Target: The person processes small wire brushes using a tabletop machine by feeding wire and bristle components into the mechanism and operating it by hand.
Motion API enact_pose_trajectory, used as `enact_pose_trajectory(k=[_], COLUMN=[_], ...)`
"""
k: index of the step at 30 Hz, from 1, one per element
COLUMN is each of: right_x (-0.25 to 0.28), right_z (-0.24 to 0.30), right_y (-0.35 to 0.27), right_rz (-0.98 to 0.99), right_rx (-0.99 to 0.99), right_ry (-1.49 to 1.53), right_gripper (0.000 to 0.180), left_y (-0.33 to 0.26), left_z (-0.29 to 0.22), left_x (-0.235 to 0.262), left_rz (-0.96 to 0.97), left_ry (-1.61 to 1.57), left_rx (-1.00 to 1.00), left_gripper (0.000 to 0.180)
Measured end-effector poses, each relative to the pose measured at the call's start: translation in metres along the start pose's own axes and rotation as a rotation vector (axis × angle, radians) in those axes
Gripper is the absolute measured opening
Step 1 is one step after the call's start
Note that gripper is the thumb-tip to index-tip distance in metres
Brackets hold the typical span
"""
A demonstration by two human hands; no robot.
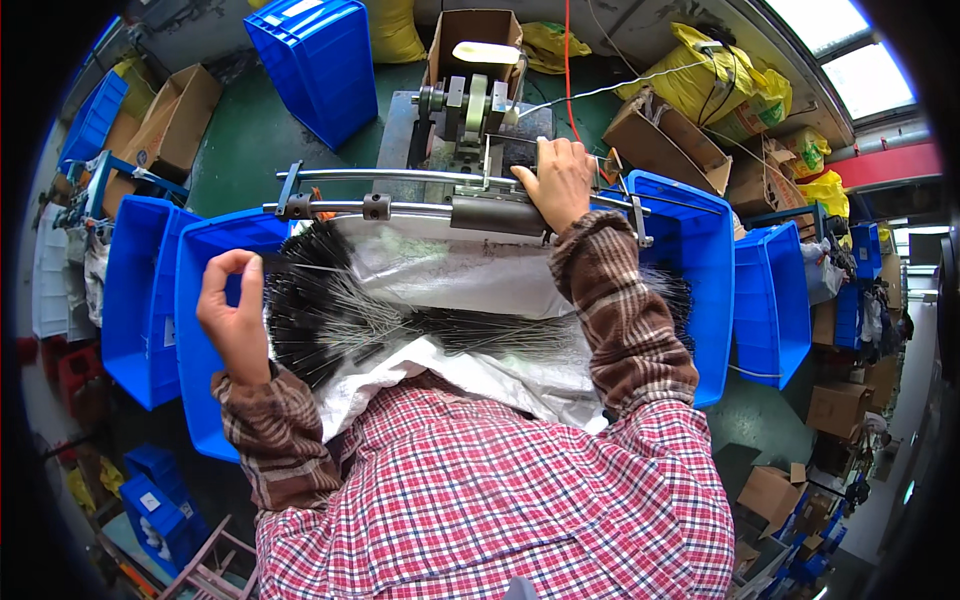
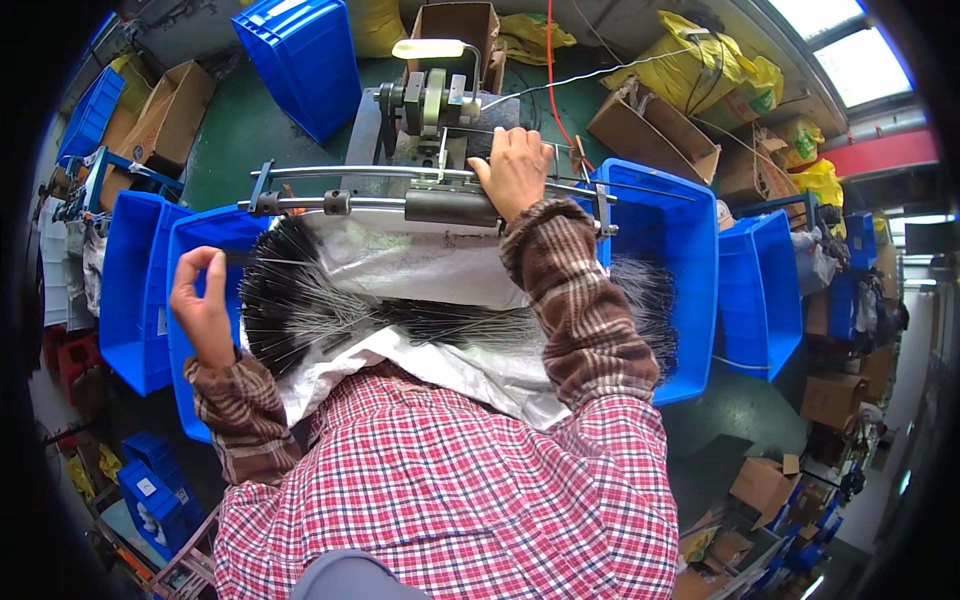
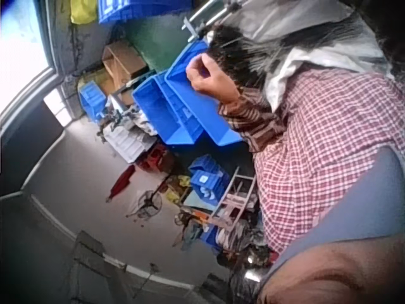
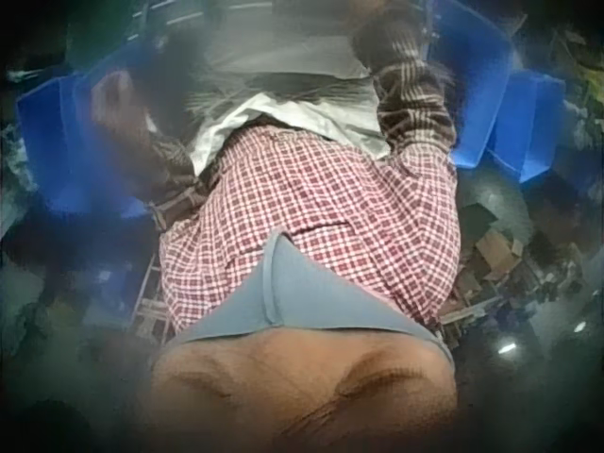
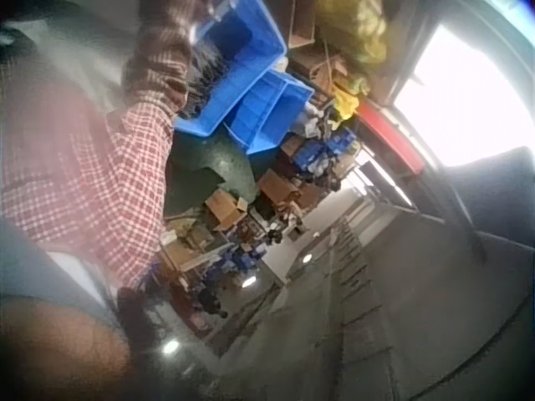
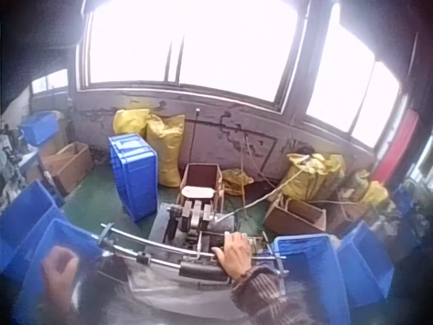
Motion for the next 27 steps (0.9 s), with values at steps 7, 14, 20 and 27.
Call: enact_pose_trajectory(k=[7,14,20,27], right_x=[-0.015,-0.009,-0.018,0.065], right_z=[0.051,0.032,-0.041,-0.048], right_y=[0.015,0.008,0.018,-0.018], right_rz=[-0.061,-0.009,0.003,0.556], right_rx=[0.055,0.073,0.043,0.020], right_ry=[0.082,0.083,0.224,0.660], right_gripper=[0.037,0.035,0.011,0.017], left_y=[0.000,-0.007,-0.010,-0.023], left_z=[-0.044,-0.043,-0.030,-0.033], left_x=[0.002,-0.014,-0.064,-0.110], left_rz=[-0.027,0.060,0.268,0.414], left_ry=[-0.093,-0.303,-0.581,-0.731], left_rx=[-0.097,-0.002,0.183,0.298], left_gripper=[0.003,0.003,0.006,0.006])
Point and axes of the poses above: each hand's wrist, its own y-axis towards the middle knuckle, its own x-axis out of the back of the hand, z = x × y, the point moved 5 cm from there along y, towards the middle knuckle, and after that the axes turned 1 degree about y, right-handed, at the moved point
